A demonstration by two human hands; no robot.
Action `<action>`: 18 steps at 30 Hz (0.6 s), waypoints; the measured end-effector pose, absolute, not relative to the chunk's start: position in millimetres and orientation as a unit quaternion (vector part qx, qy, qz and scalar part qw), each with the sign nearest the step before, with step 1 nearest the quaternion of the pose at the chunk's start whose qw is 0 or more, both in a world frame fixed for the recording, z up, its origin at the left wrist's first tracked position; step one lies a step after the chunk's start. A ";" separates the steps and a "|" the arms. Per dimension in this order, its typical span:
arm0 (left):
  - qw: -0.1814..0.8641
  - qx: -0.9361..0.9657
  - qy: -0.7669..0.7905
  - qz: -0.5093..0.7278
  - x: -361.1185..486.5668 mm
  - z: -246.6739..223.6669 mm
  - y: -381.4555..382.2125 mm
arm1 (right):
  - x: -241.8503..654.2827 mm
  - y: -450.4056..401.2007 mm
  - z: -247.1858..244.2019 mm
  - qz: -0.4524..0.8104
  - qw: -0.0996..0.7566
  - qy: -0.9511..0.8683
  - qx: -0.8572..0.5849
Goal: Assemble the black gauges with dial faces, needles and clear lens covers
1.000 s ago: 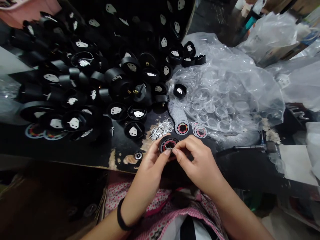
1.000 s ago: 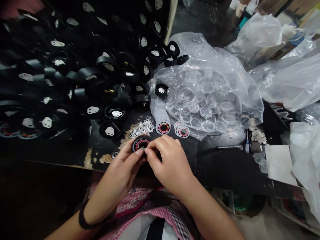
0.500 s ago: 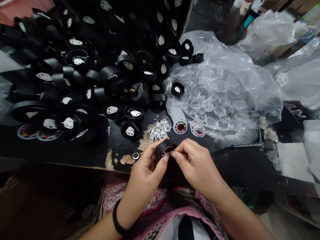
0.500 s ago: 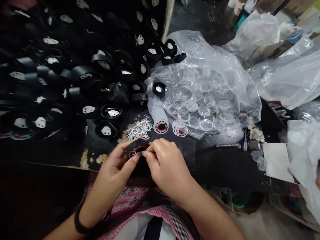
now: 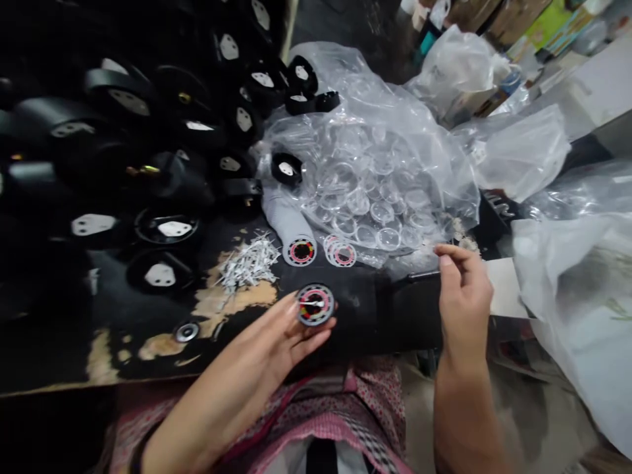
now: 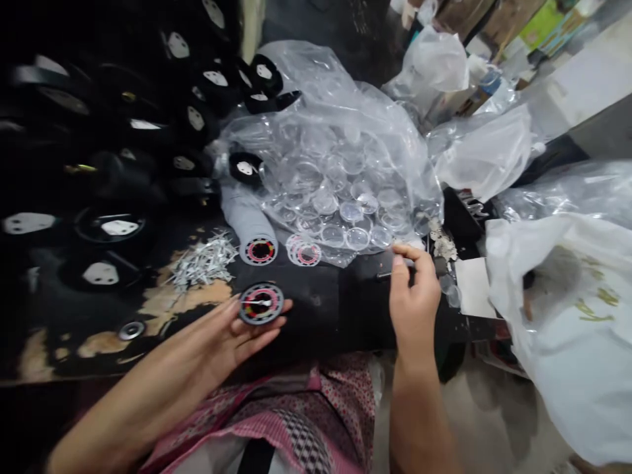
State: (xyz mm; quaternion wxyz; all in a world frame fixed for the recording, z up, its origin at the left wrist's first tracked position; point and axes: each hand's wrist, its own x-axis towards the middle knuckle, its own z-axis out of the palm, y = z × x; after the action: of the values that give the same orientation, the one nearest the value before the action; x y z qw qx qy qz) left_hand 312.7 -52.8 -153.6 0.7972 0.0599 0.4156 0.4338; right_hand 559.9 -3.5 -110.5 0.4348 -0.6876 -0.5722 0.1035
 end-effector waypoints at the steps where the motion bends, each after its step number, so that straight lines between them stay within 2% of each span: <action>1: 0.807 0.053 0.402 0.430 315.1 -153.8 -51.6 | 568.4 2.7 -118.7 0.144 0.457 -0.547 -0.687; 6: 0.809 0.035 0.402 0.427 319.4 -156.9 -49.2 | 539.5 11.4 -132.5 0.335 0.568 -0.462 -0.594; 10: 0.809 0.048 0.401 0.427 320.7 -155.8 -49.9 | 481.7 -4.2 -115.4 0.470 0.528 -0.526 -0.474; 14: 0.808 0.051 0.382 0.445 322.4 -156.4 -49.9 | 450.6 -8.9 -110.2 0.443 0.448 -0.658 -0.412; 18: 0.804 0.047 0.393 0.443 322.6 -155.2 -49.1 | 452.7 -7.3 -104.4 0.413 0.410 -0.722 -0.375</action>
State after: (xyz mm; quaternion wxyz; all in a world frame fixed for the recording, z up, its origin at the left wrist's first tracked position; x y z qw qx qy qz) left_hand 322.6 -49.1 -155.2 0.8042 0.0474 0.3930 0.4434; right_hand 452.7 -7.3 -104.4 0.4105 -0.3747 -0.7217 0.4126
